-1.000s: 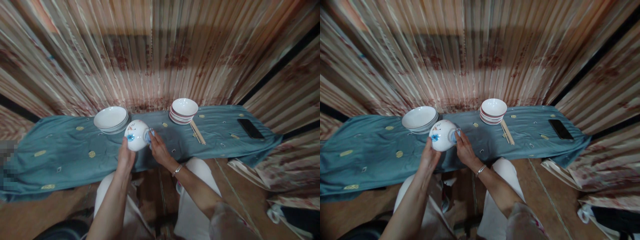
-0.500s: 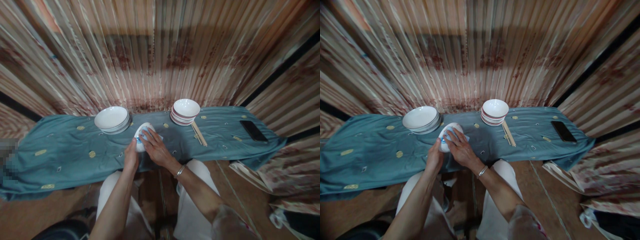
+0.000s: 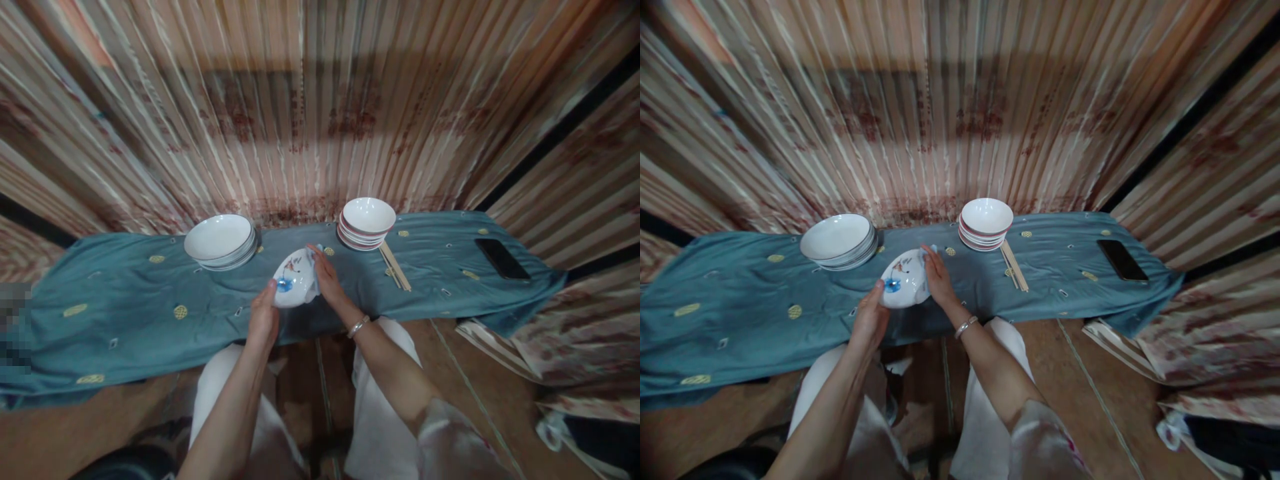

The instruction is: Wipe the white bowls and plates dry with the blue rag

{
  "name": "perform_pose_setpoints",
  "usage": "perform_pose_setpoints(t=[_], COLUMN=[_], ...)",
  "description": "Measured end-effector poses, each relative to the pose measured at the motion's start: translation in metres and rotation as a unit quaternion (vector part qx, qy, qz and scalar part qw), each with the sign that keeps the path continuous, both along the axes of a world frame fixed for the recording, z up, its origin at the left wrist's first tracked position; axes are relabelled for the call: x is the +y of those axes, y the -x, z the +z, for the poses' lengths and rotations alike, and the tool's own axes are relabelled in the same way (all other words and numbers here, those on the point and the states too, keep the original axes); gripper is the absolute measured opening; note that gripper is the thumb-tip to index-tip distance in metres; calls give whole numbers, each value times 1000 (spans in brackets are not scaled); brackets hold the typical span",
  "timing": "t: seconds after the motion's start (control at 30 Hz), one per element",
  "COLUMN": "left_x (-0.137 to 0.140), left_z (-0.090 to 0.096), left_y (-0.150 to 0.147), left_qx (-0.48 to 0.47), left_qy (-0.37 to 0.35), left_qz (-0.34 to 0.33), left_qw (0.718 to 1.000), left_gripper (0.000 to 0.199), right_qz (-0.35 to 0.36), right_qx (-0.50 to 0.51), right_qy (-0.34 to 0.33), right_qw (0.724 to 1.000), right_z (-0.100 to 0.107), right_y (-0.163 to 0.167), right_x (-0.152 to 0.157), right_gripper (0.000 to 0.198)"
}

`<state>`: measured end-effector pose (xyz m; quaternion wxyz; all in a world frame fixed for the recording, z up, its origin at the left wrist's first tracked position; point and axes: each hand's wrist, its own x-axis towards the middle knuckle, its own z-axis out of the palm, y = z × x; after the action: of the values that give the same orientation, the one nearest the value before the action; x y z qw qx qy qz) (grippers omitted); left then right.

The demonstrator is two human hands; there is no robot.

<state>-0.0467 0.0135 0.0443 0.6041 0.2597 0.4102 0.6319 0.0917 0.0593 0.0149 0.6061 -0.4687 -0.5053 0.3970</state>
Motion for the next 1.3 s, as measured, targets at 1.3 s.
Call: perform_pose_setpoints(t=[1.3], left_x=[-2], left_z=[-3], left_y=[-8], left_qx=[350], left_qy=[-139], left_qz=[-39], left_qw=[926], left_gripper=[34], right_qz=[209], right_qx=[415], right_qy=[333], right_qw=[821], right_z=[24], right_y=[28], right_x=[-54], right_gripper=[35])
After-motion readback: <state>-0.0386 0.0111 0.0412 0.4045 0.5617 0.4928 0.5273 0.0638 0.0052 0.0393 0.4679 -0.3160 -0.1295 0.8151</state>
